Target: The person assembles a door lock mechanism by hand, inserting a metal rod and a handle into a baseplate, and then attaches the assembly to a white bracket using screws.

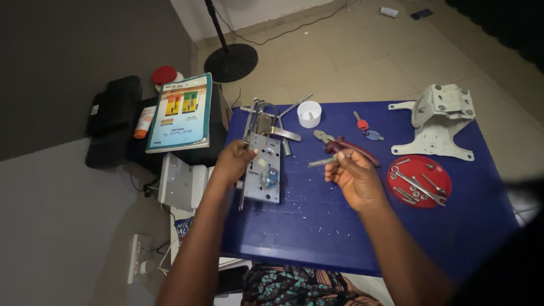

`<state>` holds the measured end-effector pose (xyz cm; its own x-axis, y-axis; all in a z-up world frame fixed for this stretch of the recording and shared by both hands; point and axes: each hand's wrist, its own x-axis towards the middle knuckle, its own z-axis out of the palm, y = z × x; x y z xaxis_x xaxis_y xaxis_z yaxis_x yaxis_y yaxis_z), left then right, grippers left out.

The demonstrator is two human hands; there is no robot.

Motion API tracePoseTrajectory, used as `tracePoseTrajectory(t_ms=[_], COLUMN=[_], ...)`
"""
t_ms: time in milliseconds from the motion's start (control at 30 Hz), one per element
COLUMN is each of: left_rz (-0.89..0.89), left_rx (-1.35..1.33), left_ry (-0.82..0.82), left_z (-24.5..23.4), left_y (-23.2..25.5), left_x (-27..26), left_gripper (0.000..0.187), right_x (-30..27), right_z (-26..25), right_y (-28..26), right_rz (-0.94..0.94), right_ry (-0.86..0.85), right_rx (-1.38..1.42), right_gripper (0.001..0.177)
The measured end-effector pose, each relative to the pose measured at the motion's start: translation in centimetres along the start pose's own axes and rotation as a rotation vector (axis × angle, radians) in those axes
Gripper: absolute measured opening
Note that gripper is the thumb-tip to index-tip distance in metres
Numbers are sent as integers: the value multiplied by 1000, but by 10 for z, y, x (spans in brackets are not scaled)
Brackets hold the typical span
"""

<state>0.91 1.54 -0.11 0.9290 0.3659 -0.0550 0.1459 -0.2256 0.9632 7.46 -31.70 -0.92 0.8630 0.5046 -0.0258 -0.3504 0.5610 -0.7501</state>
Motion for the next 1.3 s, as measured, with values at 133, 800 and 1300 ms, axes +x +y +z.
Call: tracePoseTrajectory(t_ms=[133, 800, 1300], left_rz=[-7, 151, 754], left_rx=[472, 790, 249], left_ry=[127, 294, 287], left_z=[-4, 5, 116], left_y=[21, 82, 96], left_x=[-11, -59, -83], left_gripper=[47, 37, 33], right_x=[-1, -1, 2], right_z=[0, 3, 2], right_y=[0, 3, 8], right_rz=[-14, -15, -188], right_ry=[-23, -34, 69], right_rx=[15, -63, -212], right_gripper=[16, 15, 17])
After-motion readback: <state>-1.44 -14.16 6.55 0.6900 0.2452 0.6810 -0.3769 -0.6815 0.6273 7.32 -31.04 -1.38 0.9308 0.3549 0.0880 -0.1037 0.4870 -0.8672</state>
